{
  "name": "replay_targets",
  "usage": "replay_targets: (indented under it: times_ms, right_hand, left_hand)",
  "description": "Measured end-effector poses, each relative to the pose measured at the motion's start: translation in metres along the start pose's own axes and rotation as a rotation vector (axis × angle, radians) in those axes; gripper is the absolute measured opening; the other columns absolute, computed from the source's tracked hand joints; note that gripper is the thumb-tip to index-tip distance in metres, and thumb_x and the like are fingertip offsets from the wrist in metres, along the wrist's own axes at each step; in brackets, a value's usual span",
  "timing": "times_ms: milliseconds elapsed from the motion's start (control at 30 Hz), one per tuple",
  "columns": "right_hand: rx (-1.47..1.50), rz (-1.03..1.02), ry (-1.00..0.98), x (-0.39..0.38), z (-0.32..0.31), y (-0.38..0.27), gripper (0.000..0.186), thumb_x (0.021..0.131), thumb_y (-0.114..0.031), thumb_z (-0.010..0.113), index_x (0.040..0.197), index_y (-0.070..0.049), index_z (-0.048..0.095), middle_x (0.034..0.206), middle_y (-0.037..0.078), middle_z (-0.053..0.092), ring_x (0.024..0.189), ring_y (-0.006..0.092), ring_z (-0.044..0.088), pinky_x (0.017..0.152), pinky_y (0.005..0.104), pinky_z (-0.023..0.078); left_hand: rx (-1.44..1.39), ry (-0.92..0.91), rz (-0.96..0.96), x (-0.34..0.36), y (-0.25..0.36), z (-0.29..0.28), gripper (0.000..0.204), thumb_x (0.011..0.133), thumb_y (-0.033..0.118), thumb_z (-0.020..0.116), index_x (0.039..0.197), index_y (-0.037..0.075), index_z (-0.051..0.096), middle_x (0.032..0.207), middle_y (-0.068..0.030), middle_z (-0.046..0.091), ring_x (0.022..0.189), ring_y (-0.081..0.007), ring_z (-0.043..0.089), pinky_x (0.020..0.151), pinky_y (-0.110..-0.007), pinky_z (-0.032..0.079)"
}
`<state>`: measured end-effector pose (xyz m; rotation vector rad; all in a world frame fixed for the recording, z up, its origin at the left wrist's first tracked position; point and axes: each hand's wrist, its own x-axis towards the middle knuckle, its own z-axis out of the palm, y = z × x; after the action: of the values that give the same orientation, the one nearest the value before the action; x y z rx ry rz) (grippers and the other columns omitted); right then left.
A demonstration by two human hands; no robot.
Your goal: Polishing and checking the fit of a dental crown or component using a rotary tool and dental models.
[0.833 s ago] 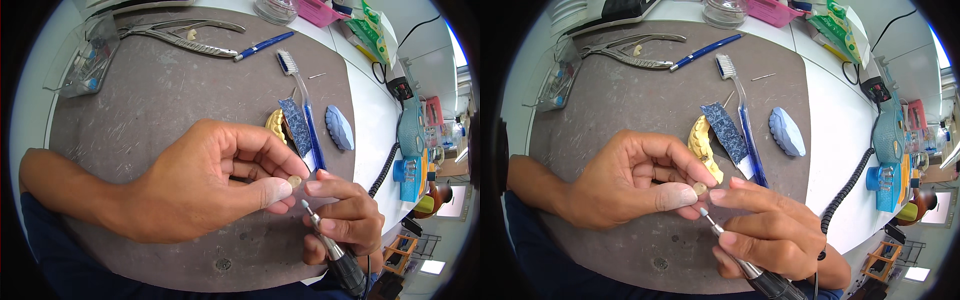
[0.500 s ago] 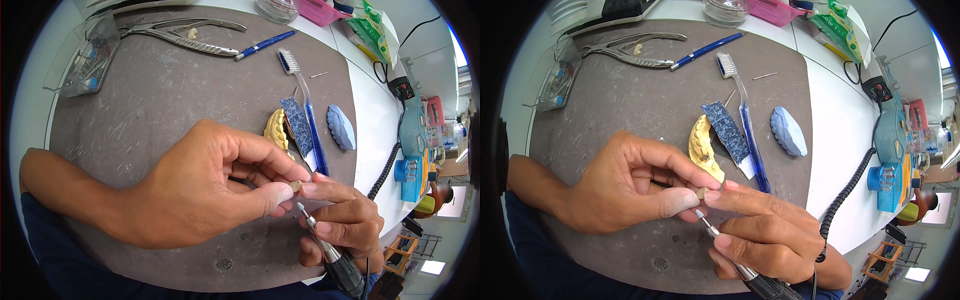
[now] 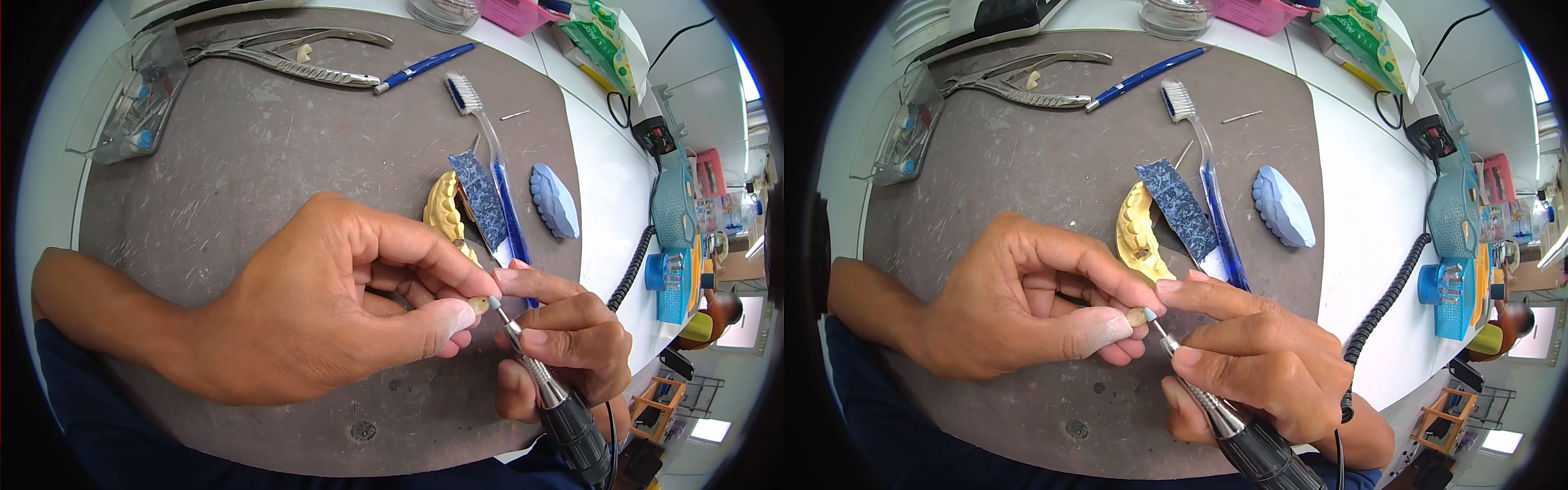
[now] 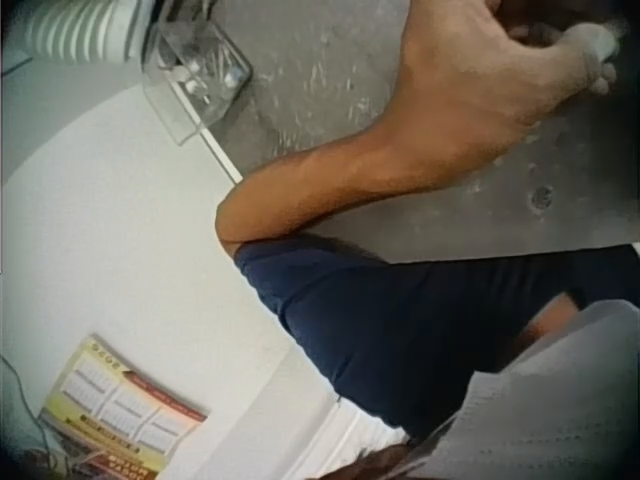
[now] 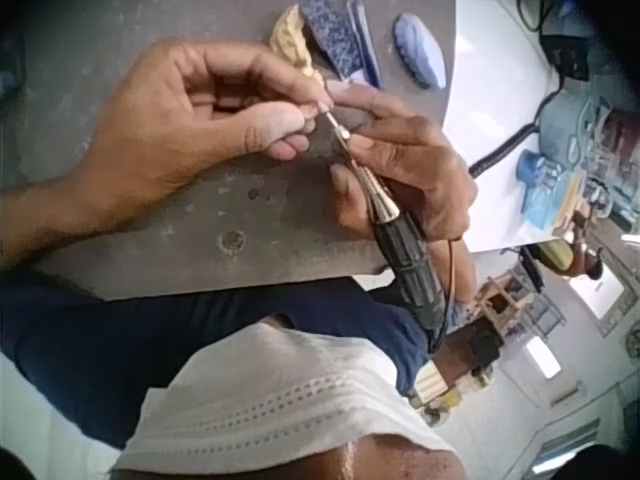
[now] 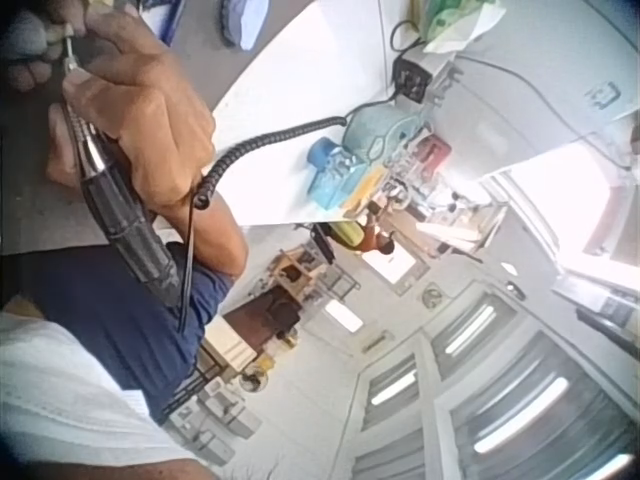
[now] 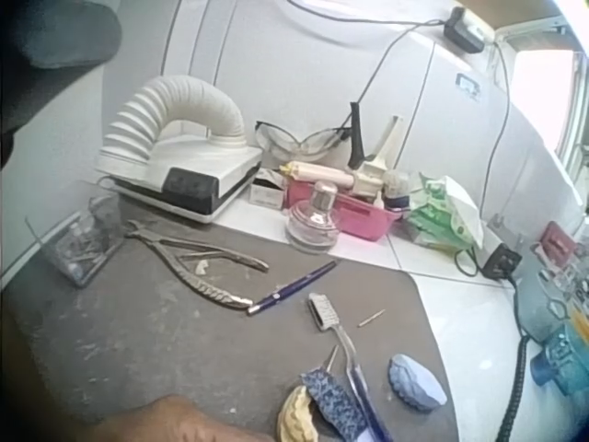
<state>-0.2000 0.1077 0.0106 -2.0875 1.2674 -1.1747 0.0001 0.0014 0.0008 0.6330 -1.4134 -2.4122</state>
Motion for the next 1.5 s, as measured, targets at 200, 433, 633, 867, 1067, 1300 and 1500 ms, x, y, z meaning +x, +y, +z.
replay_targets:
  times_ms: [200, 433, 633, 867, 1067, 1300, 1500]
  right_hand:
    - [-0.01, 0.02, -0.024, 0.0017, -0.0024, -0.0038, 0.031, 0.07, -0.002, 0.082, 0.092, -0.001, 0.061, 0.082, 0.012, 0.066, 0.101, 0.0376, 0.067, 0.089, 0.0474, 0.056]
    - [-0.01, 0.016, -0.025, 0.0017, -0.0021, -0.0041, 0.032, 0.07, -0.003, 0.083, 0.093, -0.002, 0.061, 0.082, 0.011, 0.066, 0.101, 0.0366, 0.067, 0.089, 0.0473, 0.055]
    - [-0.001, 0.019, -0.002, 0.0021, -0.0011, -0.0033, 0.03, 0.07, -0.002, 0.082, 0.092, -0.002, 0.062, 0.081, 0.011, 0.066, 0.099, 0.0362, 0.067, 0.089, 0.0472, 0.056]
    - [0.027, 0.037, 0.029, 0.0019, -0.0007, -0.003, 0.032, 0.07, 0.0, 0.082, 0.094, -0.001, 0.061, 0.082, 0.011, 0.066, 0.098, 0.0359, 0.068, 0.088, 0.0469, 0.056]
    - [0.037, 0.067, 0.035, 0.0018, 0.0001, -0.0038, 0.032, 0.069, 0.001, 0.082, 0.093, -0.001, 0.061, 0.082, 0.011, 0.066, 0.098, 0.0353, 0.068, 0.088, 0.0467, 0.056]
    - [-0.002, 0.042, 0.012, 0.0017, -0.0009, -0.0041, 0.031, 0.069, -0.002, 0.083, 0.091, -0.002, 0.062, 0.082, 0.01, 0.066, 0.098, 0.0354, 0.068, 0.088, 0.0462, 0.056]
    - [-0.005, 0.029, 0.013, 0.0023, -0.0008, -0.0032, 0.029, 0.069, -0.002, 0.083, 0.091, -0.002, 0.063, 0.081, 0.011, 0.066, 0.097, 0.0356, 0.068, 0.088, 0.0462, 0.056]
  left_hand:
    - [-0.008, 0.0, 0.01, 0.001, -0.0003, 0.0008, 0.022, 0.089, -0.004, 0.061, 0.109, -0.013, 0.06, 0.104, -0.0225, 0.065, 0.092, -0.02, 0.068, 0.084, -0.03, 0.06]
    - [-0.011, 0.004, -0.004, 0.0003, 0.0008, 0.0013, 0.022, 0.089, -0.004, 0.06, 0.109, -0.013, 0.06, 0.105, -0.023, 0.064, 0.092, -0.0201, 0.068, 0.083, -0.03, 0.06]
    - [-0.022, 0.0, -0.027, 0.0009, 0.0015, 0.0004, 0.022, 0.089, -0.004, 0.06, 0.109, -0.013, 0.059, 0.105, -0.0231, 0.064, 0.091, -0.0204, 0.069, 0.083, -0.03, 0.06]
    - [-0.033, 0.002, -0.041, 0.0014, 0.0012, 0.0003, 0.022, 0.09, -0.003, 0.06, 0.11, -0.012, 0.059, 0.104, -0.0221, 0.065, 0.092, -0.0209, 0.069, 0.084, -0.031, 0.06]
    - [-0.038, 0.007, -0.06, 0.0005, 0.0025, 0.0009, 0.023, 0.09, -0.003, 0.06, 0.111, -0.012, 0.059, 0.103, -0.0215, 0.065, 0.091, -0.0205, 0.069, 0.084, -0.031, 0.06]
    - [-0.028, 0.006, -0.058, 0.001, 0.0033, 0.0011, 0.022, 0.09, -0.003, 0.059, 0.111, -0.012, 0.059, 0.103, -0.0218, 0.065, 0.091, -0.0203, 0.069, 0.084, -0.031, 0.06]
    - [-0.029, 0.015, -0.066, 0.0008, 0.0039, 0.0015, 0.022, 0.091, -0.003, 0.059, 0.11, -0.012, 0.059, 0.105, -0.0218, 0.065, 0.091, -0.0204, 0.069, 0.083, -0.031, 0.06]
